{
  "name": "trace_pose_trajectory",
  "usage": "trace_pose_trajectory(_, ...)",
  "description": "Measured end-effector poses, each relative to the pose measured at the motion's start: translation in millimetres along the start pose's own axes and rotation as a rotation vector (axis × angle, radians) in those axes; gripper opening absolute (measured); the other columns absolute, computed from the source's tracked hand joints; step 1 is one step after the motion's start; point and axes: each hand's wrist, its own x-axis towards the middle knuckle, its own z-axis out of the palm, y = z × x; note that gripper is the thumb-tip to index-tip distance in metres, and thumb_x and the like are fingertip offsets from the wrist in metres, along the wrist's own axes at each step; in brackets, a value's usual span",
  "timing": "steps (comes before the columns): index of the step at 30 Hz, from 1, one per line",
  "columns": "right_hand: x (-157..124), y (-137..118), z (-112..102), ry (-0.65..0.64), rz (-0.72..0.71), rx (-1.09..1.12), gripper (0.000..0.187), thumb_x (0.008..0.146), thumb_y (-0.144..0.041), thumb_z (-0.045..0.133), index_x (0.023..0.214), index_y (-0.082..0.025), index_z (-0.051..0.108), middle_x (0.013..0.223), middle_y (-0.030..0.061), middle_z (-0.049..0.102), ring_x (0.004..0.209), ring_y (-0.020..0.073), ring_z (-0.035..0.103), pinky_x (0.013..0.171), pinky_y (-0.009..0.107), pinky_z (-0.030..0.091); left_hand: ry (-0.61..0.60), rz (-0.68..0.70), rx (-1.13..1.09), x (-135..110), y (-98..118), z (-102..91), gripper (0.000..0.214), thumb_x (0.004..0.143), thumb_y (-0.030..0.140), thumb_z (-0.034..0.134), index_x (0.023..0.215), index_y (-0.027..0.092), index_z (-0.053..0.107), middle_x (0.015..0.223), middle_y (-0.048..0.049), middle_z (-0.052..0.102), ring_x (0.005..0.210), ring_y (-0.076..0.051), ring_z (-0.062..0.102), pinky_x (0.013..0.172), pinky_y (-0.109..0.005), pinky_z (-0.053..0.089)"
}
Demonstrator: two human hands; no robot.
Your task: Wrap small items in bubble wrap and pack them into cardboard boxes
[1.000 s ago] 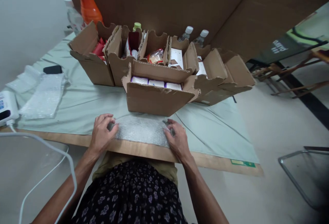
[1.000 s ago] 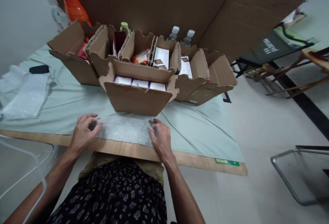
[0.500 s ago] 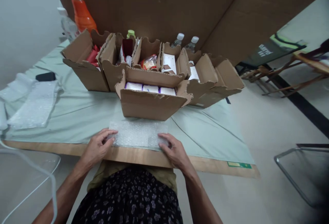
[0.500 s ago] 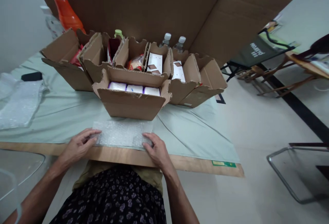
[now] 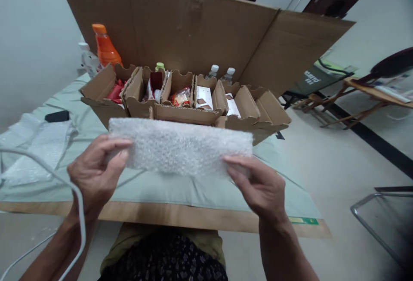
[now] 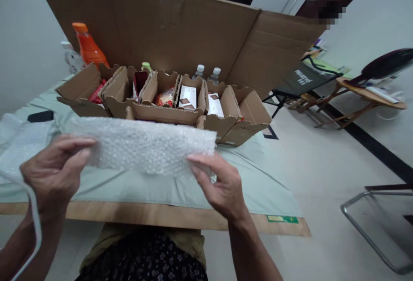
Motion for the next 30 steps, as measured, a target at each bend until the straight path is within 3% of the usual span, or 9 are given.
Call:
trace_pose_trajectory(3,36.3,18.6,-3.2,0.046,0.093,-0.014,0.018,0.091,-0.023,0.069,0.107,-0.025,0.078,0.106,0.0026,0.08,0.098,0.0191,0.074,0.089,0.032,0.058,0.116,0.034,-0.047,40.3,7.0,22.5,0.015,0.09,0.028,0.062,0.098,0.026,0.074,0.096,0.0008,0.071,0.09,-0.017,0.066,0.082,-0.032,0.051)
trace_pose_trajectory(6,69.3,38.1,-5.6,-0.068,0.193,-0.02,0.022,0.09,-0.033,0.065,0.103,-0.019,0.078,0.1,0.005,0.079,0.09,0.0197,0.072,0.082,0.032,0.056,-0.005,0.048,0.032,71.5,3.1,40.3,0.018,0.084,0.032,0.063,0.095,0.022,0.075,0.095,-0.0015,0.073,0.083,-0.017,0.065,0.075,-0.031,0.05)
trace_pose_trajectory(11,107.3,51.2,-9.6,-0.432,0.279,-0.26,0.025,0.09,-0.03,0.056,0.09,-0.016,0.077,0.087,0.0049,0.076,0.079,0.0187,0.066,0.072,0.029,0.046,-0.34,0.113,0.26,100.4,-11.0,55.4,0.034,0.085,0.047,0.051,0.085,0.023,0.075,0.087,-0.0065,0.075,0.082,-0.024,0.062,0.075,-0.036,0.048)
trace_pose_trajectory(16,136.5,40.6,-3.3,-0.838,0.2,-0.668,0.024,0.09,-0.019,0.052,0.076,-0.018,0.073,0.074,0.0033,0.071,0.069,0.0154,0.057,0.061,0.027,0.03,-0.609,0.24,0.525,113.6,-3.9,62.0,0.053,0.094,0.054,0.034,0.077,0.023,0.074,0.082,-0.0108,0.074,0.083,-0.03,0.06,0.077,-0.041,0.045)
trace_pose_trajectory(19,152.6,37.9,3.2,-1.036,0.183,-0.641,0.025,0.087,-0.013,0.054,0.068,-0.017,0.07,0.06,0.0008,0.064,0.056,0.0119,0.05,0.057,0.027,0.028,-0.702,0.299,0.612,115.6,-2.0,63.8,0.062,0.098,0.058,0.028,0.074,0.023,0.073,0.076,-0.0115,0.07,0.079,-0.03,0.059,0.074,-0.041,0.043)
trace_pose_trajectory(21,160.8,41.0,5.6,-1.136,0.239,-0.508,0.023,0.087,-0.013,0.055,0.076,-0.017,0.075,0.051,-0.0023,0.058,0.048,0.011,0.049,0.055,0.026,0.03,-0.655,0.337,0.603,113.2,-5.5,62.9,0.063,0.097,0.062,0.028,0.08,0.025,0.076,0.078,-0.011,0.069,0.08,-0.03,0.059,0.075,-0.042,0.044)
trace_pose_trajectory(25,168.9,51.5,-2.9,-1.062,0.207,-0.391,0.029,0.085,-0.02,0.065,0.111,-0.022,0.079,0.057,-0.0034,0.067,0.053,0.0143,0.06,0.059,0.026,0.04,-0.405,0.394,0.495,103.1,-10.3,54.6,0.055,0.095,0.063,0.037,0.099,0.027,0.078,0.096,-0.0108,0.069,0.091,-0.03,0.062,0.088,-0.046,0.047)
trace_pose_trajectory(28,170.3,53.9,-19.9,-0.894,0.071,-0.41,0.022,0.083,-0.029,0.073,0.103,-0.026,0.082,0.078,0.0004,0.077,0.068,0.0172,0.067,0.064,0.027,0.043,-0.27,0.422,0.406,97.6,-3.0,48.1,0.049,0.095,0.059,0.044,0.103,0.026,0.078,0.104,-0.0105,0.07,0.101,-0.031,0.063,0.098,-0.049,0.046)
trace_pose_trajectory(30,170.7,51.5,-27.9,-0.846,0.024,-0.402,0.013,0.083,-0.031,0.073,0.091,-0.026,0.082,0.078,-0.0002,0.077,0.067,0.0165,0.065,0.065,0.028,0.042,-0.303,0.465,0.342,96.6,3.7,47.8,0.048,0.096,0.057,0.044,0.104,0.024,0.078,0.111,-0.0108,0.072,0.11,-0.033,0.064,0.103,-0.051,0.043)
